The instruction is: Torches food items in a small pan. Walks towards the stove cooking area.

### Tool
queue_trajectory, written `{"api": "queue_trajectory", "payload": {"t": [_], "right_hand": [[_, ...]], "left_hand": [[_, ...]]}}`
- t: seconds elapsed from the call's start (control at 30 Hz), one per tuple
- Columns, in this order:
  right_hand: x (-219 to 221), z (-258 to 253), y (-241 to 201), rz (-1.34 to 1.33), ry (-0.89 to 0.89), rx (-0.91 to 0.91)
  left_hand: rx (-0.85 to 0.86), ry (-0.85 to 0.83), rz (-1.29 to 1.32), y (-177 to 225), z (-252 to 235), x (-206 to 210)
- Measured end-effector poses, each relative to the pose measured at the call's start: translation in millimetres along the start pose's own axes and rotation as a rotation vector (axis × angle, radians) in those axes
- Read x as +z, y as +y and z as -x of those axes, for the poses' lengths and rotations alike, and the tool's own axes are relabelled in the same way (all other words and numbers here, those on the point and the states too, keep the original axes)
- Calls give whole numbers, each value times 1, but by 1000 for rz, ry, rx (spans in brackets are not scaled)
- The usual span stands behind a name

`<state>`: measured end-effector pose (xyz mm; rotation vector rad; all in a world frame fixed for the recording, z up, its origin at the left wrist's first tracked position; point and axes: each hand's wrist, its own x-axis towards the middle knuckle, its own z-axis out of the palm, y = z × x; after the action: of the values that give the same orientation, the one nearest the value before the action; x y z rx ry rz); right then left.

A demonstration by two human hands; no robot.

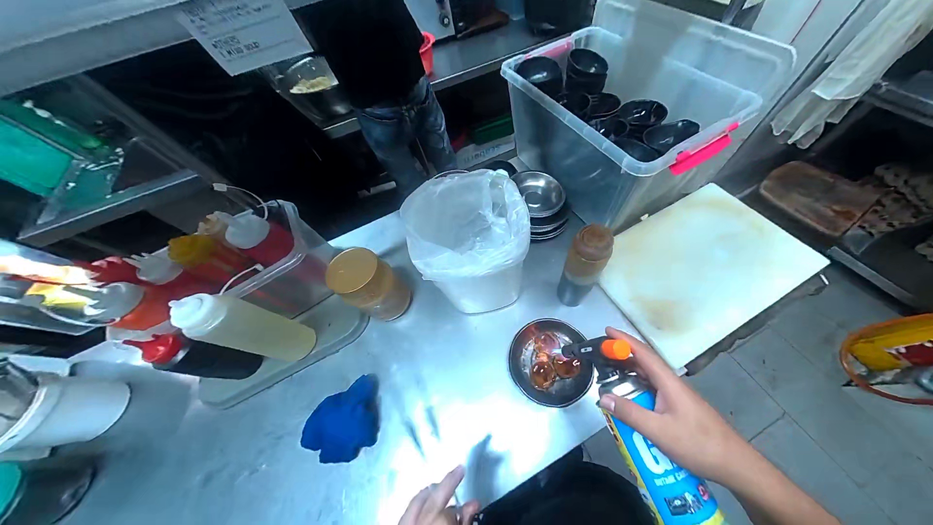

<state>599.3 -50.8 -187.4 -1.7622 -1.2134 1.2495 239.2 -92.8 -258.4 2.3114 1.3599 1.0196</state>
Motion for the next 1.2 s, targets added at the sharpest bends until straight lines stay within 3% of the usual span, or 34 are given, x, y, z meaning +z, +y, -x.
{"api": "queue_trajectory", "payload": {"t": [0.07,0.27,0.4,0.53,0.63,0.73,0.83,1.07,1.2], "right_hand": [[-5,-4,3,7,-28,-16],[-15,-11,9,25,-75,-28],[-14,-14,12,24,-80,-28],[-18,-13,12,31,-86,-21],[-16,-13,7,44,-68,14],[-10,-13,4,6,-48,25],[3,-11,1,-37,-6,17],[11,-1,7,-309,-29,-51],[27,15,47,-236,63,-29]], "left_hand": [[-83,-193,-23,-6,14,24],[-177,-267,-37,5,34,63],[-236,-385,-214,-1,54,100],[-316,-231,-269,20,45,99],[-563,-154,196,74,-2,84],[-777,-317,957,129,-54,84],[-823,-443,1363,148,-83,103],[-887,-352,1359,135,-94,93],[-897,-349,1408,112,-97,74]]}}
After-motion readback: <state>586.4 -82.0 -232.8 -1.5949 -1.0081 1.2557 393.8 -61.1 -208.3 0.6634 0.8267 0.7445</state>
